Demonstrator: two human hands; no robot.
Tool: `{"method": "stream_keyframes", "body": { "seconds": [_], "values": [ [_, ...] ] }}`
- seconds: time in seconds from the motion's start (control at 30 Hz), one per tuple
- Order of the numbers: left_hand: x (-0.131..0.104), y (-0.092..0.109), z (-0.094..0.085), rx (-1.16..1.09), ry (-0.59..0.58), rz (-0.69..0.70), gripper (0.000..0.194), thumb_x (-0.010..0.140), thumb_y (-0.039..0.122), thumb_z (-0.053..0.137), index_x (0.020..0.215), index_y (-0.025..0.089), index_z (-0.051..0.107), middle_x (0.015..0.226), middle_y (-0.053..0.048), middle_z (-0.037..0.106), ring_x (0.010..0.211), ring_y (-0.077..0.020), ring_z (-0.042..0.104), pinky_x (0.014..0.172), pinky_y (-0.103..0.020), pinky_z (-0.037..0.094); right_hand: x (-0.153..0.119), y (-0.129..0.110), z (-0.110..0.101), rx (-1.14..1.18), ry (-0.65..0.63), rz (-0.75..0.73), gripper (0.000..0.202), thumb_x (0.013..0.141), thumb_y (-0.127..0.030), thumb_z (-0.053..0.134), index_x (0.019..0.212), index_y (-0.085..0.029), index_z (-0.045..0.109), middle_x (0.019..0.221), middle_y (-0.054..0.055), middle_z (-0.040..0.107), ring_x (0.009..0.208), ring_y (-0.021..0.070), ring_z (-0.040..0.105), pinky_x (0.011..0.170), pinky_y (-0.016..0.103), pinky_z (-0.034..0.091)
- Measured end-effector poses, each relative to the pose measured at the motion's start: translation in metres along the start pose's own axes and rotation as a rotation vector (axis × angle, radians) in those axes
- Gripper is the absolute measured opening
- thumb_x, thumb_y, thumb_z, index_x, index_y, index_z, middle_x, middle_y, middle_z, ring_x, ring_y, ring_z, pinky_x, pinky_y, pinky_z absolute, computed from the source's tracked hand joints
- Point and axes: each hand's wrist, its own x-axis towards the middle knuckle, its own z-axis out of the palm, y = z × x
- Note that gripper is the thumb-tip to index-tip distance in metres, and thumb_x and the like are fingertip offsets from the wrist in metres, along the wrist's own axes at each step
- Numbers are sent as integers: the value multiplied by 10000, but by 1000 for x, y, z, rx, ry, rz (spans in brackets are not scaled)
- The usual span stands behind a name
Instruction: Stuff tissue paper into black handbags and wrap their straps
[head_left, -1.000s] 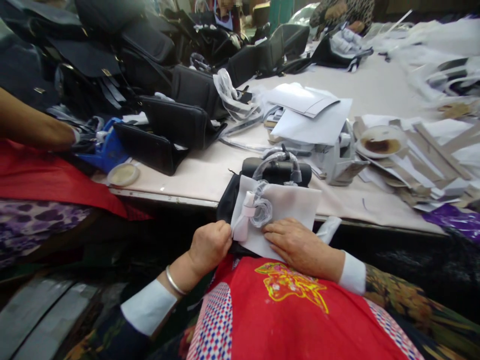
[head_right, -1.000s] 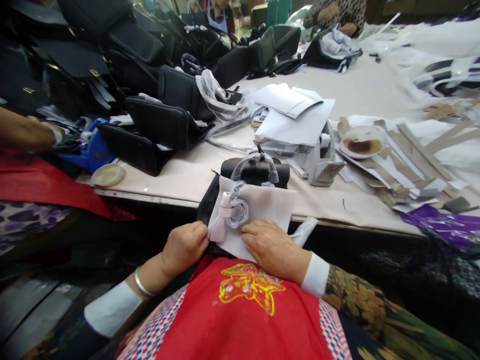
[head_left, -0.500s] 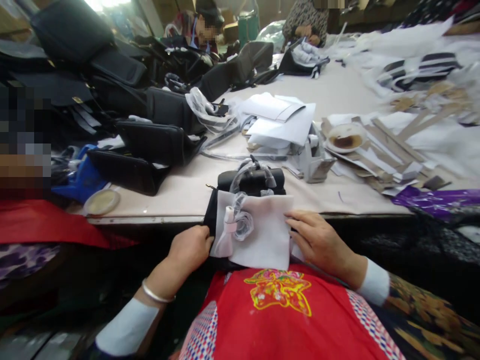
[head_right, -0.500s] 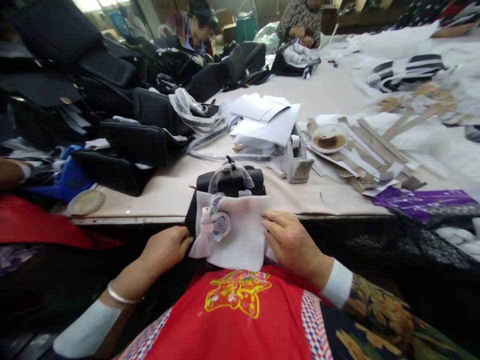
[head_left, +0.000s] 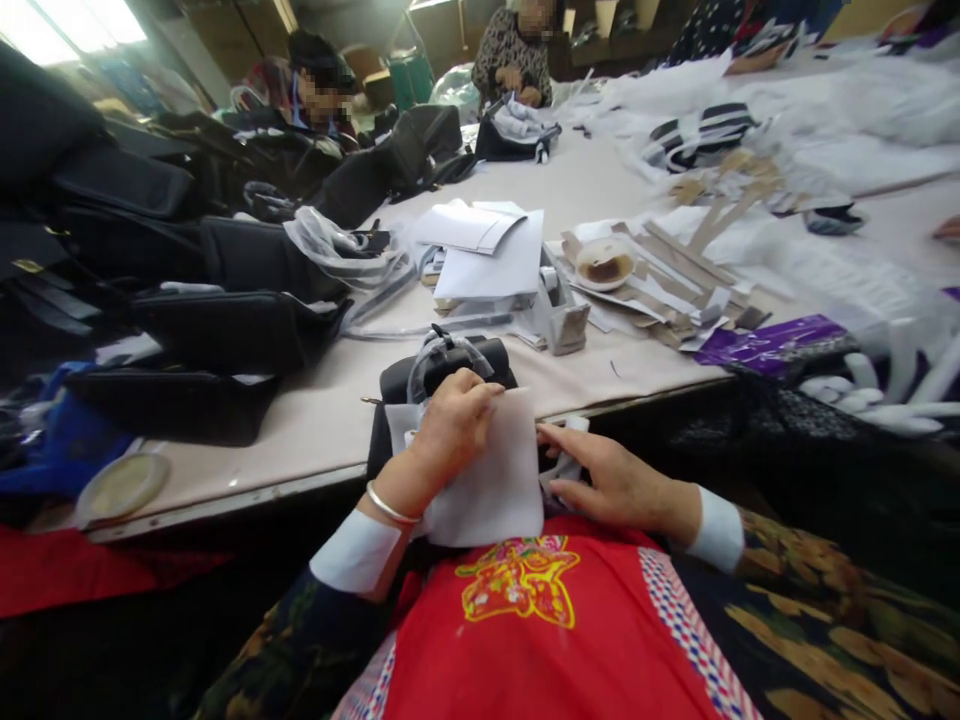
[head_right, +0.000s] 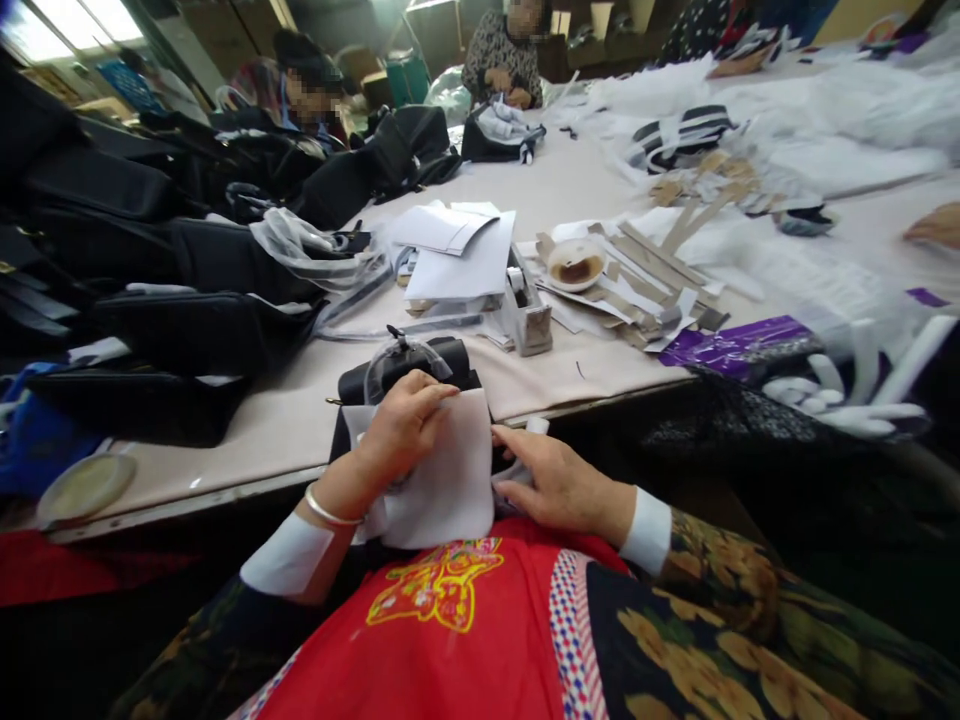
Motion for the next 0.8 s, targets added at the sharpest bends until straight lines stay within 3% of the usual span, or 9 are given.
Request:
{"method": "stream_keyframes", "body": {
  "seconds": [0.1, 0.27, 0.37, 0.5, 0.63, 0.8],
  "values": [
    [-1, -7, -10, -133, -14, 4, 204, 909, 65, 500, 921, 180, 669, 937, -73, 593, 893, -189, 602, 793, -330, 531, -6, 2, -3, -164, -86, 61, 528, 865, -237, 601, 1375, -105, 559, 1264, 177, 678, 1074, 285, 670, 944, 411, 516],
    [-10, 1, -32, -206, -145, 17, 269, 782, 20, 535, 975, 187, 624, 965, -62, 639, 917, -194, 611, 836, -348, 519, -2, -3, -9, -338, -303, 72, 276, 904, -330, 626, 1084, -149, 731, 994, 124, 753, 931, 263, 686, 860, 360, 462],
    [-20, 2, -44, -339, -147, -54, 243, 771, 43, 516, 924, 194, 629, 946, -56, 645, 918, -190, 623, 841, -345, 524, 4, -8, -13, -348, -376, 75, 298, 915, -441, 624, 946, -174, 753, 888, 95, 754, 829, 238, 687, 751, 326, 439],
    [-29, 1, -52, -462, -112, -135, 165, 775, 82, 492, 701, 204, 576, 825, -52, 638, 974, -217, 632, 953, -417, 525, 19, -20, -10, -460, -341, 23, 254, 858, -376, 657, 872, -144, 760, 961, 131, 741, 919, 278, 676, 813, 363, 428],
    [-32, 4, -53, -463, -58, -158, 179, 792, 91, 478, 682, 208, 555, 778, -48, 624, 1008, -226, 637, 993, -447, 519, 25, -30, -2, -476, -354, 75, 210, 815, -310, 639, 824, -132, 750, 905, 132, 736, 869, 272, 676, 790, 363, 435],
    [-33, 7, -49, -442, 6, -142, 186, 792, 69, 487, 701, 203, 578, 773, -45, 619, 1008, -223, 644, 964, -420, 529, 30, -36, 3, -520, -86, 204, 342, 897, -466, 588, 912, -150, 716, 923, 129, 720, 909, 284, 666, 824, 382, 440]
  ]
}}
